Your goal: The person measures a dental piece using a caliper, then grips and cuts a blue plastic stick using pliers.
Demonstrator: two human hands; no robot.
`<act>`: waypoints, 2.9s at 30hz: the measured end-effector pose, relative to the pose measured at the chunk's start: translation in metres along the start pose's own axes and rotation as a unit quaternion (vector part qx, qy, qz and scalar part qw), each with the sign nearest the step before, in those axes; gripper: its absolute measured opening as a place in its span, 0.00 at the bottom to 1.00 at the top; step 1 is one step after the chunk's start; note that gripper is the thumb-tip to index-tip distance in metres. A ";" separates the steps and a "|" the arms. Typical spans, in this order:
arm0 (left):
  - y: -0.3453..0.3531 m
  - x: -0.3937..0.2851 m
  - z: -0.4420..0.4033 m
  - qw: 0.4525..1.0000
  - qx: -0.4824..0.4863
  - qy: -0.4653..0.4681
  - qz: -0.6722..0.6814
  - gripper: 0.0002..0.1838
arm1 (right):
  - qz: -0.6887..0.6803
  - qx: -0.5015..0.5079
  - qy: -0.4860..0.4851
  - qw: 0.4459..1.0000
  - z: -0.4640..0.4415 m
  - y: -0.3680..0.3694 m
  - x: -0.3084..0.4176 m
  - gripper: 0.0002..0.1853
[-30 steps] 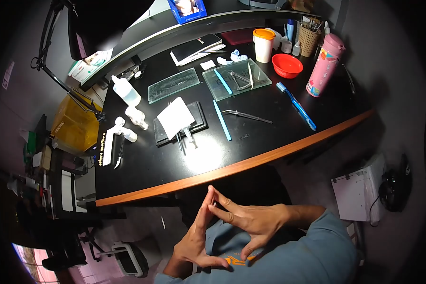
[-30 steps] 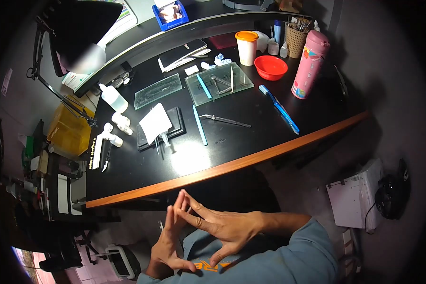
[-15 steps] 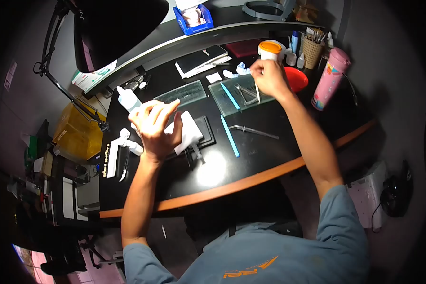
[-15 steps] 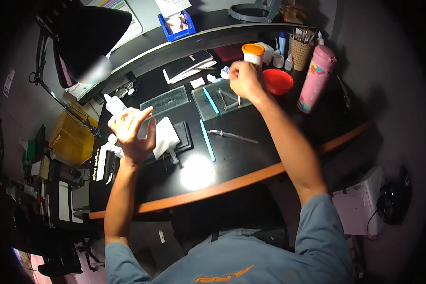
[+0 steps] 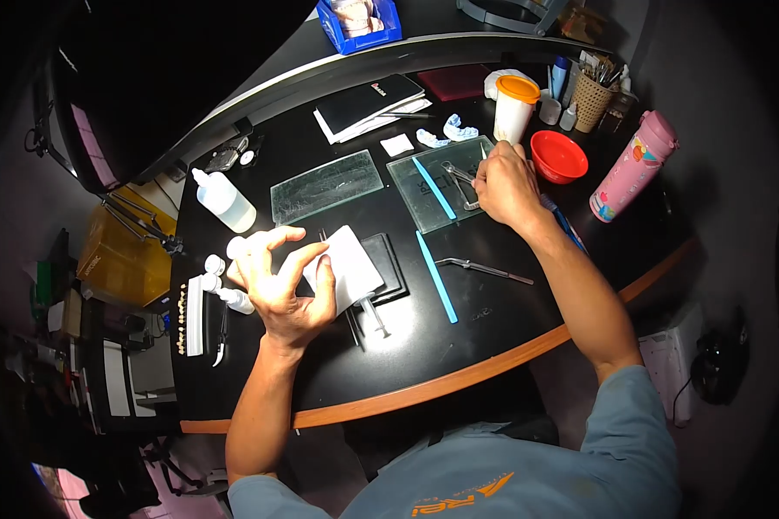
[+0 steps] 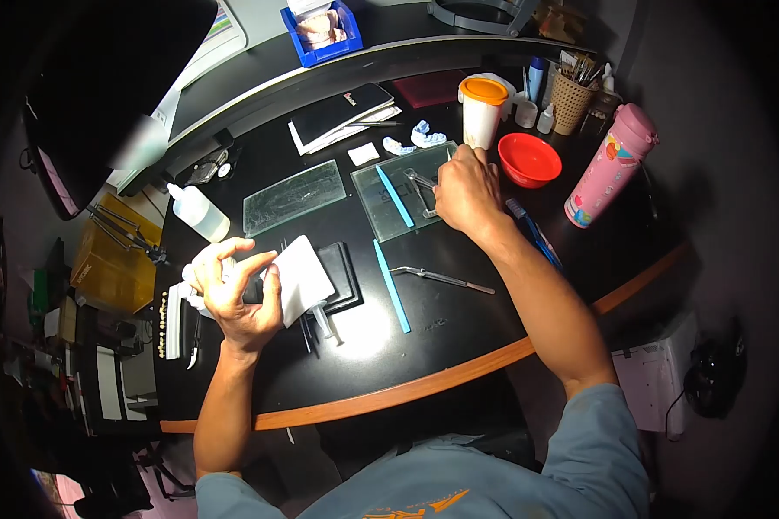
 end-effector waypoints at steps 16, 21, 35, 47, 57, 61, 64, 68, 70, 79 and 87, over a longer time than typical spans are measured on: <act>0.003 0.012 -0.001 0.998 0.056 -0.025 0.016 0.11 | -0.178 0.098 0.077 0.976 -0.008 -0.001 -0.022 0.09; 0.005 0.014 0.000 0.997 0.054 -0.038 0.033 0.10 | -0.313 0.183 0.136 0.922 -0.011 -0.015 -0.016 0.13; 0.000 -0.001 -0.002 0.994 0.040 -0.004 0.099 0.20 | -0.653 0.258 0.091 0.707 0.017 -0.019 0.027 0.10; 0.008 -0.023 0.003 0.964 0.117 0.020 0.239 0.39 | -0.707 0.328 0.065 0.623 0.082 0.003 0.106 0.12; 0.008 -0.023 0.005 0.968 0.124 0.061 0.208 0.22 | -0.714 0.315 0.075 0.621 0.081 0.005 0.104 0.12; 0.006 -0.021 0.004 0.978 0.097 0.042 0.180 0.21 | -0.732 0.297 0.081 0.607 0.080 0.003 0.105 0.16; 0.006 -0.018 0.005 0.981 0.093 0.020 0.169 0.20 | -0.712 0.262 0.033 0.651 0.084 0.001 0.106 0.30; 0.004 -0.018 0.003 0.982 0.092 0.031 0.159 0.21 | -0.605 0.186 -0.080 0.770 0.088 0.002 0.107 0.38; 0.000 -0.021 -0.001 0.983 0.092 0.050 0.151 0.22 | -0.497 0.156 -0.133 0.843 0.087 -0.001 0.105 0.38; 0.007 -0.020 0.006 0.980 0.090 0.040 0.174 0.20 | -0.427 0.055 -0.222 0.875 0.083 -0.007 0.105 0.17; 0.004 -0.021 0.003 0.975 0.098 0.031 0.197 0.20 | -0.444 0.055 -0.253 0.858 0.083 -0.009 0.107 0.09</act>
Point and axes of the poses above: each hand's wrist, its own z-axis away from the middle knuckle, its own y-axis out of the palm, x = y × z, the point moved 3 cm from there along -z, towards the middle knuckle, and after that the axes turned 12 degrees about -z, right-handed, at the moved point
